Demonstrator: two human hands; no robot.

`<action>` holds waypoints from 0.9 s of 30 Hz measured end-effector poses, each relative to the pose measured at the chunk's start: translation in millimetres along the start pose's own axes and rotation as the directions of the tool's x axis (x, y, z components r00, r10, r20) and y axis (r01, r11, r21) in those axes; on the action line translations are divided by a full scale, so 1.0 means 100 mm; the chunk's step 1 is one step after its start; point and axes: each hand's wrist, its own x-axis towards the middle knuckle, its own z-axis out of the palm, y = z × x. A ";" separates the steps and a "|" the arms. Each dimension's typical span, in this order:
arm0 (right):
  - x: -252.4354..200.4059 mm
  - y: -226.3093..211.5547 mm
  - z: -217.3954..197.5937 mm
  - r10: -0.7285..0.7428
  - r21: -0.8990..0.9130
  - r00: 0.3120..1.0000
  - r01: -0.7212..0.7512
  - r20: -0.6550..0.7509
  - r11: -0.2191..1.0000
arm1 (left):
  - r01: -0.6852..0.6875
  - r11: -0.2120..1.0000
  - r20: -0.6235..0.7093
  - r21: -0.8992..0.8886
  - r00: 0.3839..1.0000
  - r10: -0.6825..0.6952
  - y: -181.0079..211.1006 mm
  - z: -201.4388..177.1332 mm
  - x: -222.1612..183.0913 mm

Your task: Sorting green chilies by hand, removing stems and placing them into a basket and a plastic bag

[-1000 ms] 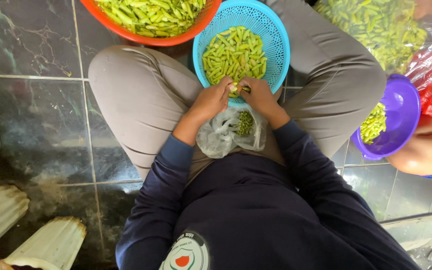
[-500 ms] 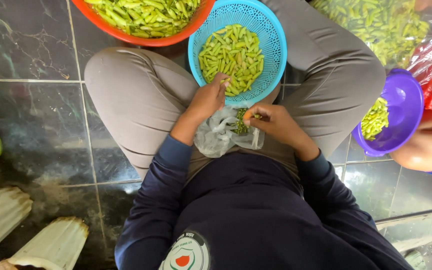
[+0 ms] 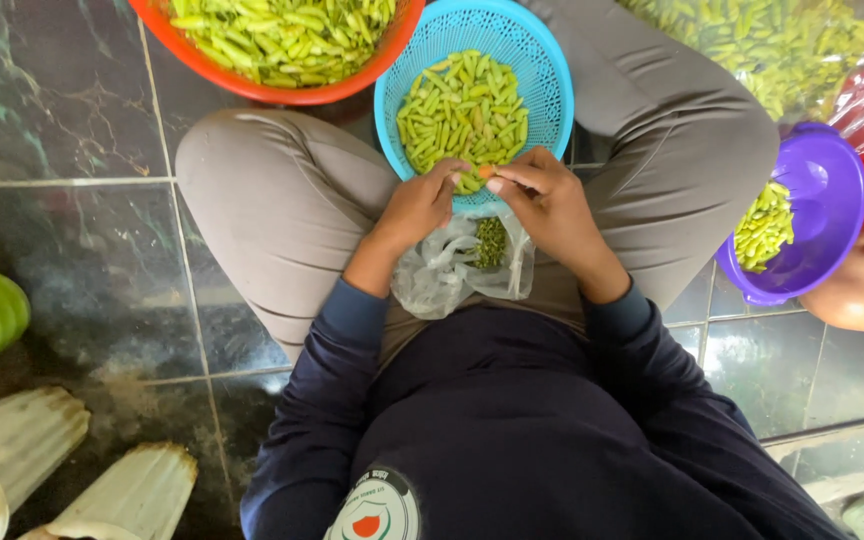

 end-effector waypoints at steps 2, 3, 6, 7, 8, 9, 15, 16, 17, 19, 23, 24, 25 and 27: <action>0.09 0.01 0.08 0.000 0.028 1.000 -0.001 0.027 1.000 | 0.023 0.999 0.007 0.038 1.000 -0.023 -0.08 0.01 0.01; 0.14 0.02 0.11 0.002 0.056 0.998 -0.005 0.062 0.998 | 0.051 0.996 0.009 0.070 0.999 -0.052 -0.12 0.01 0.04; 0.23 0.25 0.30 -0.020 0.133 0.999 0.015 0.034 0.991 | 0.101 0.985 0.000 0.139 0.995 -0.102 0.12 -0.04 -0.05; 0.24 0.29 0.33 -0.041 0.119 0.999 0.039 0.013 0.992 | 0.072 0.985 -0.002 0.155 0.997 -0.073 0.16 -0.04 -0.05; 0.26 0.33 0.36 -0.021 0.130 1.000 0.017 0.023 0.991 | 0.106 0.980 0.010 0.167 0.994 -0.109 0.21 -0.05 -0.06; 0.28 0.37 0.40 0.000 0.142 1.000 -0.005 0.030 0.990 | 0.139 0.973 0.023 0.182 0.989 -0.146 0.24 -0.06 -0.06; 0.20 0.35 0.47 0.064 0.271 0.997 -0.072 0.039 0.960 | 0.192 0.961 0.030 0.199 0.979 -0.202 0.05 0.07 -0.03; 0.21 0.35 0.45 0.043 0.260 0.999 -0.046 0.016 0.964 | 0.165 0.963 0.027 0.216 0.984 -0.174 0.01 0.05 0.00; 0.20 0.34 0.44 0.070 0.300 0.997 -0.079 0.040 0.951 | 0.183 0.964 0.038 0.192 0.980 -0.194 -0.04 0.06 0.00; 0.17 0.45 0.46 0.080 0.335 0.996 -0.092 0.049 0.938 | 0.185 0.966 0.047 0.183 0.979 -0.196 -0.08 0.05 0.02; 0.13 0.70 0.42 0.239 0.617 0.958 -0.284 0.157 0.734 | 0.173 0.981 0.118 0.084 0.976 -0.182 -0.04 0.05 0.03; 0.10 0.73 0.37 0.218 0.638 0.947 -0.319 0.234 0.701 | 0.154 0.986 0.132 0.065 0.978 -0.161 -0.04 0.06 0.03; 0.10 0.72 0.36 0.226 0.645 0.947 -0.321 0.228 0.694 | 0.159 0.985 0.143 0.070 0.975 -0.167 -0.01 0.06 0.03; 0.11 0.69 0.32 0.354 0.659 0.880 -0.473 0.317 0.585 | 0.159 0.987 0.110 0.033 0.981 -0.162 0.04 0.07 0.02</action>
